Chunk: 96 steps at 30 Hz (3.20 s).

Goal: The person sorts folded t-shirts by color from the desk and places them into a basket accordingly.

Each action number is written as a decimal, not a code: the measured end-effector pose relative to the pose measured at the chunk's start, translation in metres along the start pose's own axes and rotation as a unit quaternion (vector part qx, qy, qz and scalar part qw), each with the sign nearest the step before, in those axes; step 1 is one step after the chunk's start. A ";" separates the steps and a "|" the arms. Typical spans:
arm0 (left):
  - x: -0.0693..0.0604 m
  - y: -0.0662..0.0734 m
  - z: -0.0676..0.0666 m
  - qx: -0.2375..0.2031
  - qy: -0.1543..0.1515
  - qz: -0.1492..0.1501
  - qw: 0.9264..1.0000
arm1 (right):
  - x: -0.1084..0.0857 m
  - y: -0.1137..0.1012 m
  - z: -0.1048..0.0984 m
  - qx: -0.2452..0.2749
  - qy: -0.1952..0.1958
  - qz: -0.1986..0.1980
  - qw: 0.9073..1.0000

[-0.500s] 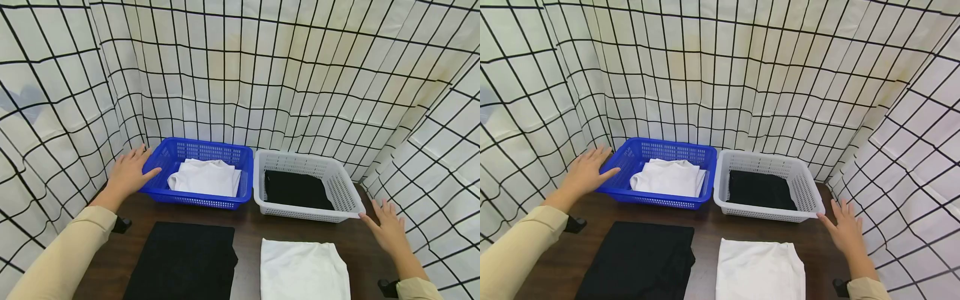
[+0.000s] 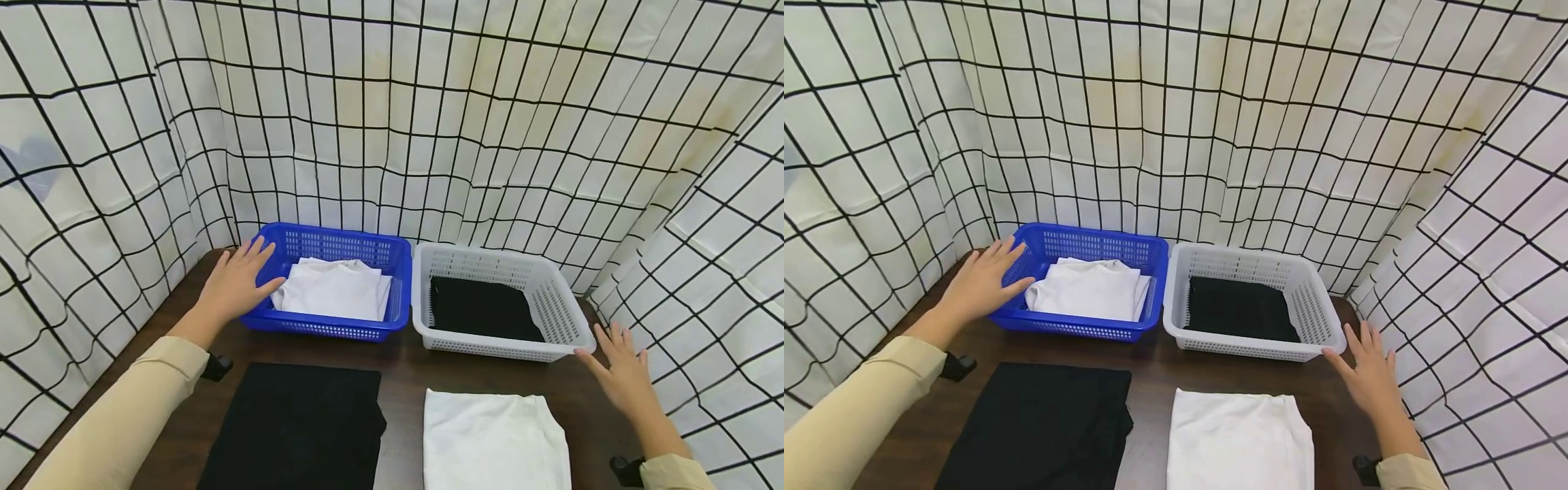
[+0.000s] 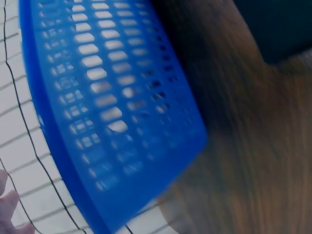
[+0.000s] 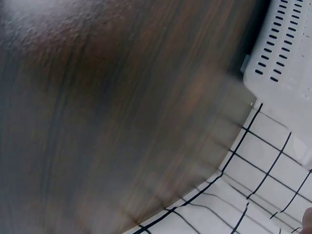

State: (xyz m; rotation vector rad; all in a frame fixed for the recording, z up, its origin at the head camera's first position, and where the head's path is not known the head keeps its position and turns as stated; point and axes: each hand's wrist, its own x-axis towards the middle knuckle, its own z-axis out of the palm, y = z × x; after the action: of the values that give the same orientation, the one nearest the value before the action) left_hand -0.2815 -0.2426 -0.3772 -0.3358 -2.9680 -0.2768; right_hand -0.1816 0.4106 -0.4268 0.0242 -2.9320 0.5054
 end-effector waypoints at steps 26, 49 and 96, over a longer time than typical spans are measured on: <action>0.006 0.052 0.018 -0.020 0.009 0.042 0.999 | 0.007 -0.041 0.013 0.002 -0.007 -0.058 0.998; -0.004 0.100 0.035 -0.049 0.003 0.113 0.992 | -0.005 -0.068 0.021 -0.004 -0.045 -0.076 0.996; -0.017 0.149 0.056 -0.098 -0.023 0.189 0.977 | -0.029 -0.078 0.024 0.031 -0.041 -0.076 0.996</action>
State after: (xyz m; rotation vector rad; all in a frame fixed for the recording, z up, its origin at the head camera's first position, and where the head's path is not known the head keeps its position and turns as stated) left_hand -0.2368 -0.0923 -0.4095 -0.9276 -2.8445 -0.5188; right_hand -0.1533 0.3287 -0.4281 0.2801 -2.9623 0.5837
